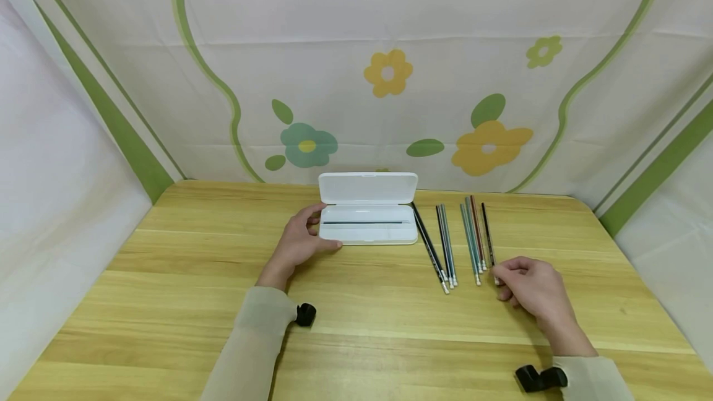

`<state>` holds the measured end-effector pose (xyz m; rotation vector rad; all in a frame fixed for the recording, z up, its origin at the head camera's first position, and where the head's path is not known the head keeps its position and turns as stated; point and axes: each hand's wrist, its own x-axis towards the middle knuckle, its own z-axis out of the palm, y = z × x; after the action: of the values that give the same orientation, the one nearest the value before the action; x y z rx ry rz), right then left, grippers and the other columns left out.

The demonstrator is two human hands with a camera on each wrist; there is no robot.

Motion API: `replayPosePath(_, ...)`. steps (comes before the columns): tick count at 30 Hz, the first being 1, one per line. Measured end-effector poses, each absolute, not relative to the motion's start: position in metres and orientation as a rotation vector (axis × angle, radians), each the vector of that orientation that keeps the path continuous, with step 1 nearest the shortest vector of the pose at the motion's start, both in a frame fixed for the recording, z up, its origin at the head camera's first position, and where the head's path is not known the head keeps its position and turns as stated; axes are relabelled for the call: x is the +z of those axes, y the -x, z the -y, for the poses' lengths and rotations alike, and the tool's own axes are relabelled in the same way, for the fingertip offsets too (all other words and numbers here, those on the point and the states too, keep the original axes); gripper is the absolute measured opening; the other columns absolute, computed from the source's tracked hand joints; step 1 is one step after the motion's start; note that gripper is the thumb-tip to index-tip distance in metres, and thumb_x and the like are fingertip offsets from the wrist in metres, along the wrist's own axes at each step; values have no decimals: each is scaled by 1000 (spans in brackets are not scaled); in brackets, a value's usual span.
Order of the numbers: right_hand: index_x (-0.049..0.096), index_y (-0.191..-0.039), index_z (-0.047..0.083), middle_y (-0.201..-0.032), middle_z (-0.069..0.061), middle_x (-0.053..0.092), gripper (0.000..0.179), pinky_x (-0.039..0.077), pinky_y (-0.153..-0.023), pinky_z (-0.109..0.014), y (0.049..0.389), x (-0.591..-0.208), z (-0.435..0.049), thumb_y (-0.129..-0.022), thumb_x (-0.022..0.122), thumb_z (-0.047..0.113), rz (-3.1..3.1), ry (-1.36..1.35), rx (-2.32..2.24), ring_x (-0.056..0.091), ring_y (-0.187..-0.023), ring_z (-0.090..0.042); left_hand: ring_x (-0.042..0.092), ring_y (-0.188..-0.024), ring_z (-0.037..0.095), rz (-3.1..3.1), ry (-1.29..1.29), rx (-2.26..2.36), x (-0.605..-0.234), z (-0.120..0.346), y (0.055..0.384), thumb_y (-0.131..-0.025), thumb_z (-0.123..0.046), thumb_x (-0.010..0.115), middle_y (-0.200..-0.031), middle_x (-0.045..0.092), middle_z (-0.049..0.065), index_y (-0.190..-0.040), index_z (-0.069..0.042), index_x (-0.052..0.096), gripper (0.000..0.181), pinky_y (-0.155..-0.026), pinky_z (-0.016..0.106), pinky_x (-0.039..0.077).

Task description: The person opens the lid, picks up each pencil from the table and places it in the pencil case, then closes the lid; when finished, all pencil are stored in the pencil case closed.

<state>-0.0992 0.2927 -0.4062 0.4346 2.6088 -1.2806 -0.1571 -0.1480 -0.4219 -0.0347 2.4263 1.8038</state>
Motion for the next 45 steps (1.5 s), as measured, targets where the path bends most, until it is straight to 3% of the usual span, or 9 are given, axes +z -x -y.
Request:
replayPosePath(7, 60, -137, -8, -94, 3, 81, 42, 64, -69, -30, 100, -410, -299, -108, 61, 23, -2486, -376, -1526, 77, -80, -13, 66, -118, 32, -2447, 44, 1788, -424, 149, 158, -78, -5, 94, -144, 62, 16, -159, -12, 50, 93, -96, 36, 56)
replayPosePath(16, 61, -132, -8, -97, 6, 82, 37, 64, -74, -29, 101, -407, -302, -111, 61, 22, -2434, -243, -1702, 79, -85, -14, 65, -119, 32, -2449, 50, 1787, -425, 149, 159, -78, -6, 95, -145, 62, 15, -159, -14, 51, 92, -99, 39, 55)
replayPosePath(22, 59, -134, -10, -103, 1, 81, 42, 64, -78, -27, 102, -401, -302, -108, 67, 22, -2392, -167, -1789, 79, -90, -14, 64, -117, 32, -2457, 49, 1779, -425, 148, 159, -77, -6, 95, -144, 62, 15, -158, -14, 52, 92, -98, 38, 54)
replayPosePath(29, 58, -140, -6, -116, -2, 78, 48, 63, -87, -27, 110, -389, -291, -110, 64, 30, -2496, -28, -1655, 77, -98, -12, 64, -116, 32, -2461, 44, 1787, -425, 149, 159, -76, -5, 95, -143, 63, 15, -157, -13, 53, 92, -97, 38, 54)
replayPosePath(34, 62, -139, 0, -122, -11, 74, 47, 63, -88, -27, 122, -375, -276, -109, 65, 36, -2608, 10, -1503, 75, -99, -10, 64, -117, 32, -2460, 32, 1791, -425, 147, 159, -76, -5, 95, -143, 63, 15, -157, -12, 52, 92, -98, 38, 55)
replayPosePath(45, 70, -130, 7, -123, -20, 72, 31, 62, -86, -29, 155, -357, -240, -110, 63, 30, -2741, 131, -1330, 72, -103, -26, 63, -117, 32, -2458, 34, 1798, -426, 146, 159, -76, -6, 96, -144, 63, 15, -157, -14, 54, 92, -97, 37, 54)
